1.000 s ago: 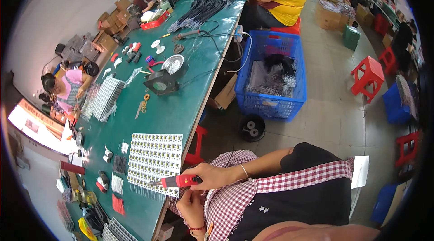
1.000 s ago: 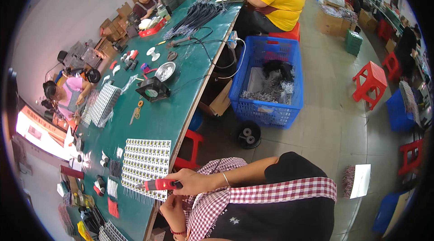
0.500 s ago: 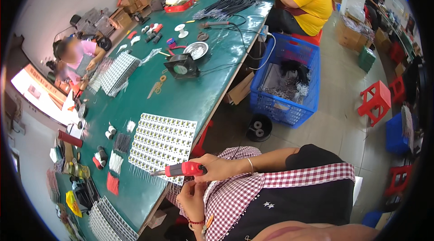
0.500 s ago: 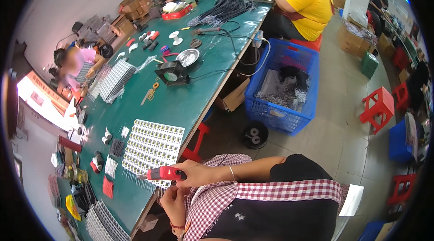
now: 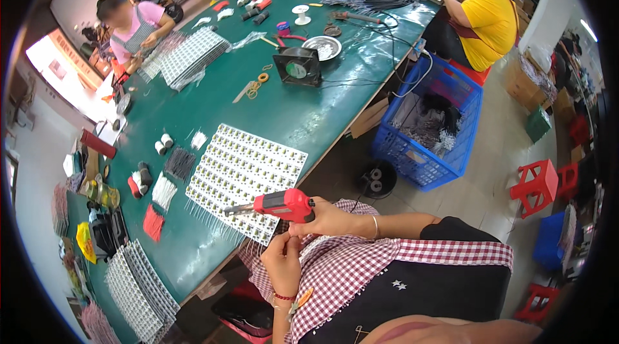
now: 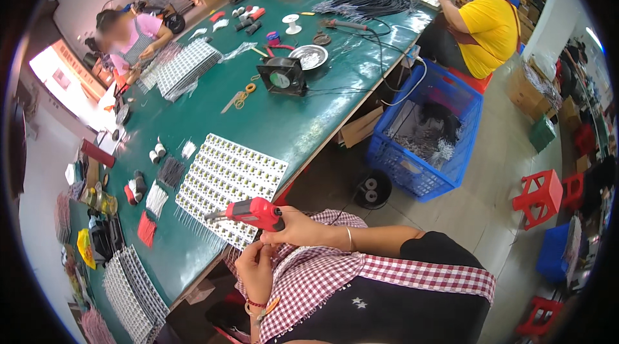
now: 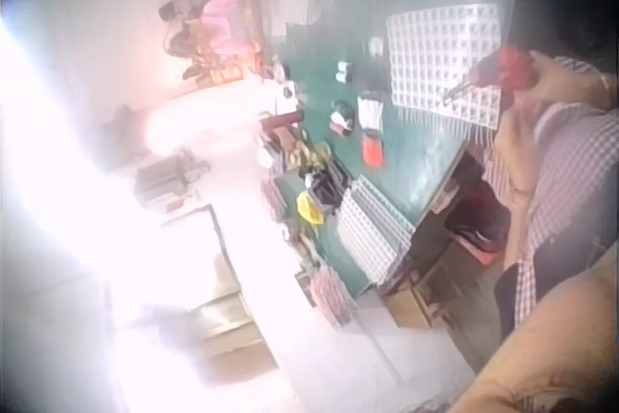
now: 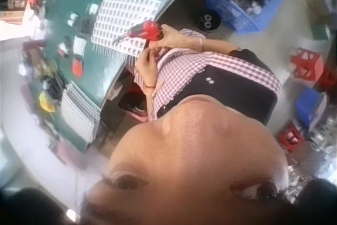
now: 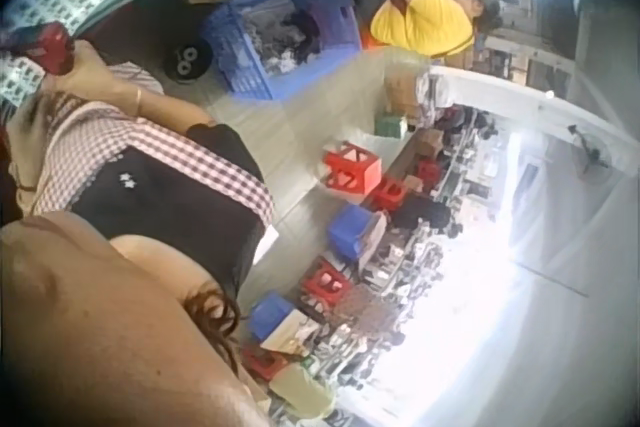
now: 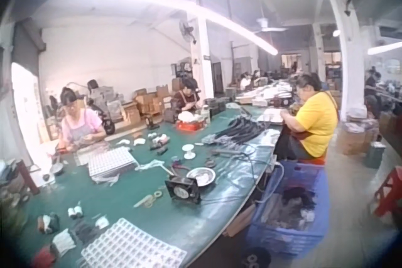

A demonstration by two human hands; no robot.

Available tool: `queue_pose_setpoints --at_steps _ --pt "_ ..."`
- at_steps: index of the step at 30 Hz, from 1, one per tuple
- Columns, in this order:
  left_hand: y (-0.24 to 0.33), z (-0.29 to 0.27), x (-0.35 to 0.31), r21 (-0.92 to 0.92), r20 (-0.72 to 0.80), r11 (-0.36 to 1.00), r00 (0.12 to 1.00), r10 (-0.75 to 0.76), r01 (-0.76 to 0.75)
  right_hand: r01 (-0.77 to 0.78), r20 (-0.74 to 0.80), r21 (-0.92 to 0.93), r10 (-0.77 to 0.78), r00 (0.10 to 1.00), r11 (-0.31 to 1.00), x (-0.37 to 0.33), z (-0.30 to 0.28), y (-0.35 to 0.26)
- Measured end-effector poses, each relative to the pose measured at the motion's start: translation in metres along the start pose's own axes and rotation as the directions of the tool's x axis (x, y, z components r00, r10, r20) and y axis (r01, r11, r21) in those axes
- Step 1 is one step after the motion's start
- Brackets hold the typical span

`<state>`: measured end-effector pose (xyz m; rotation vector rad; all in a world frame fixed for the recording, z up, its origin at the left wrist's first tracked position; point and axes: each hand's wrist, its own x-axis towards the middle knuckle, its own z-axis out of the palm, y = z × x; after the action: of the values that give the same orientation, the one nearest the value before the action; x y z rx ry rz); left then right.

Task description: The person uses a red soldering gun to attach white wires to a grid of LED modules on a green workbench. They repeatedly pick up wires, apply the soldering tool to the connection points, and release the wires. The process is repetitive, focusing on securing individual wires to the LED strips.

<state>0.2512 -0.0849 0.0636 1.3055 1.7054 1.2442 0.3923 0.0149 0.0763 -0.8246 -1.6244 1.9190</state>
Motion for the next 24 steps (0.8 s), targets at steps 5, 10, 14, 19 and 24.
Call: queue_pose_setpoints --at_steps 5,10,14,19,24 --pt "0.001 0.002 0.014 -0.029 -0.011 1.0 1.0 0.011 -0.011 0.027 -0.053 0.033 -0.025 0.998 0.999 -0.001 0.001 -0.013" --pt "0.004 -0.009 0.019 -0.108 -0.039 0.992 0.996 -0.076 0.071 0.073 -0.147 -0.146 -0.095 0.985 0.987 0.013 0.015 -0.005" --pt "0.006 -0.025 0.028 -0.158 -0.046 0.983 0.994 -0.102 0.094 0.046 -0.147 -0.264 -0.087 0.985 0.963 0.027 0.023 -0.014" --pt "-0.002 -0.049 0.036 -0.171 -0.019 0.981 0.995 -0.096 0.091 -0.024 -0.126 -0.287 -0.012 0.992 0.958 0.051 0.04 -0.028" --pt "-0.003 -0.073 0.044 -0.208 -0.03 0.97 0.99 -0.137 0.128 -0.037 -0.106 -0.233 0.012 0.994 0.972 0.066 0.055 -0.029"
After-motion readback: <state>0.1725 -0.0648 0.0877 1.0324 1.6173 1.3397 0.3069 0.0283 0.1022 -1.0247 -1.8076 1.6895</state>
